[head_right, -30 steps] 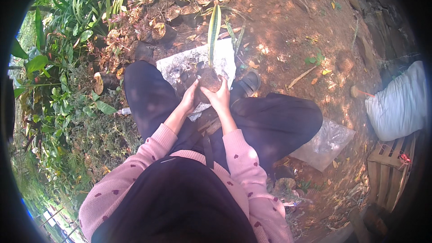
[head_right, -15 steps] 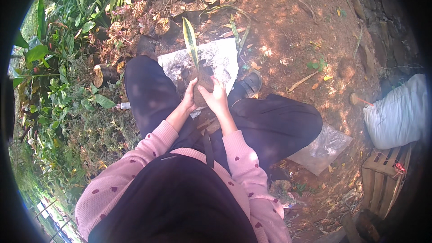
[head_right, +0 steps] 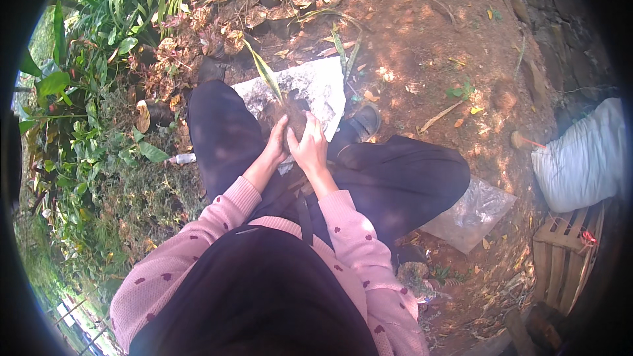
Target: The person sits on the ground and uses both hands to loosen and shape the soil around a small plant's rootball. They repeatedly pat and compress the soil, occasionally picking up small debris and discarding it, then continue to mold the rootball into a compact form.
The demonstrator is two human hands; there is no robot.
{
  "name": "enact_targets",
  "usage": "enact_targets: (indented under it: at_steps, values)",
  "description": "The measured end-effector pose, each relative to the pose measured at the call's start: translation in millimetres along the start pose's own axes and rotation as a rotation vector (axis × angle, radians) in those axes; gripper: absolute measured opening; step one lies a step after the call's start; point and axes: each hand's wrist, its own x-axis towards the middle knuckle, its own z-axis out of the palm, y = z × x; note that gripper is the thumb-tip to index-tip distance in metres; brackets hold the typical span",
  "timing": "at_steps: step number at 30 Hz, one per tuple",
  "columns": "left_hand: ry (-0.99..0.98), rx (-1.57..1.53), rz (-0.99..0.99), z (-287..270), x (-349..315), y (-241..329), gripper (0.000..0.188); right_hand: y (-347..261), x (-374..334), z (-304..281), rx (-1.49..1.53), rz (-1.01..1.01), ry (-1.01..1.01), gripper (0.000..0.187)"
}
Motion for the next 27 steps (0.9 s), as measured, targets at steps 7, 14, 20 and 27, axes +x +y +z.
enact_targets:
  at_steps: [7,14,20,27]
  values:
    - [-0.169,-0.164,-0.129,-0.1,4.8,4.2,0.040,18.0,-2.1,4.8,0.368,0.333,-0.012,0.041]
    - [0.130,-0.050,-0.006,-11.9,16.5,-11.0,0.025,16.9,-9.6,18.1,0.104,0.134,-0.047,0.064]
    - [0.136,-0.050,0.004,-1.8,11.0,-9.2,0.031,2.1,-7.8,8.3,-0.174,0.012,-0.066,0.061]
    - [-0.075,0.059,0.086,-24.6,19.8,-8.8,0.042,4.0,-8.0,12.5,0.064,-0.019,0.041,0.055]
